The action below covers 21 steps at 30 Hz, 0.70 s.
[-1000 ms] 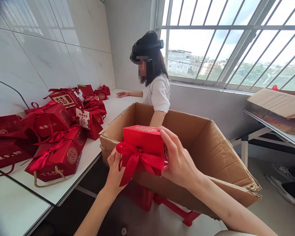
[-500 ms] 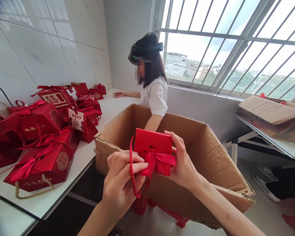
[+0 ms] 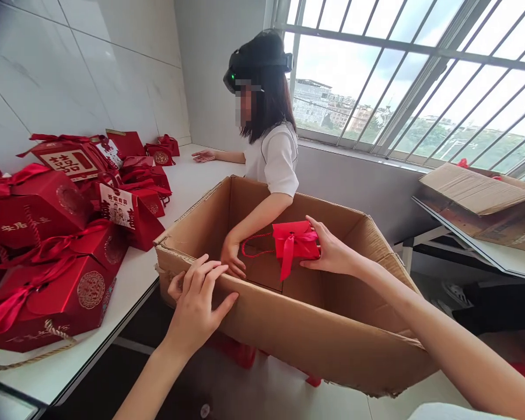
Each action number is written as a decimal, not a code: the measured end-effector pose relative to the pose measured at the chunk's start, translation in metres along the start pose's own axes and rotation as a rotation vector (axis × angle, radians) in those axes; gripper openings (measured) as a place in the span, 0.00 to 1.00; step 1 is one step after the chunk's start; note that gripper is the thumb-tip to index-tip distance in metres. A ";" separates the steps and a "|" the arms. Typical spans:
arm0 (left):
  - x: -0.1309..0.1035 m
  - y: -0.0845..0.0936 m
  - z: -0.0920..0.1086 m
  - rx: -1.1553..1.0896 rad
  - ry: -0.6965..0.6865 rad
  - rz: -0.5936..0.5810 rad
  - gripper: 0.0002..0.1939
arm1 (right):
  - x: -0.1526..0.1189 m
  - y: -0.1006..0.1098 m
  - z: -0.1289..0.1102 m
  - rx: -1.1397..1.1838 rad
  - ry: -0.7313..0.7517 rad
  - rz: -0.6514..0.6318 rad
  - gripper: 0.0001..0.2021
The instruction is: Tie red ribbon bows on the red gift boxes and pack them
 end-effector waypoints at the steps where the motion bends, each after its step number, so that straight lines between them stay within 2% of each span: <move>1: -0.003 -0.004 -0.004 -0.003 -0.004 -0.013 0.16 | 0.005 -0.008 0.013 0.038 -0.037 -0.133 0.50; 3: -0.009 -0.010 -0.010 -0.029 -0.014 0.008 0.15 | 0.012 -0.030 0.033 0.089 -0.088 -0.351 0.51; 4: -0.010 -0.013 -0.012 -0.042 -0.013 0.033 0.14 | 0.014 -0.043 0.042 0.079 -0.104 -0.418 0.52; 6: -0.012 -0.018 -0.014 -0.061 -0.013 0.087 0.13 | 0.015 -0.068 0.055 0.014 -0.114 -0.471 0.51; 11: -0.013 -0.025 -0.015 -0.077 -0.024 0.158 0.11 | 0.010 -0.122 0.080 -0.037 -0.130 -0.454 0.46; 16: -0.017 -0.024 -0.014 -0.074 -0.055 0.202 0.11 | -0.008 -0.159 0.108 -0.041 -0.215 -0.391 0.45; 21: -0.023 -0.023 -0.014 -0.083 -0.052 0.203 0.13 | -0.037 -0.191 0.126 0.002 -0.308 -0.419 0.43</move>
Point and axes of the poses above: each hand's wrist, its own x-axis towards the middle knuckle, its own y-axis out of the back of the hand, z = x × y, the point moved 2 cm from there along x, towards the middle knuckle, and after that the axes turned 5 degrees about -y, right-handed, at the moved point
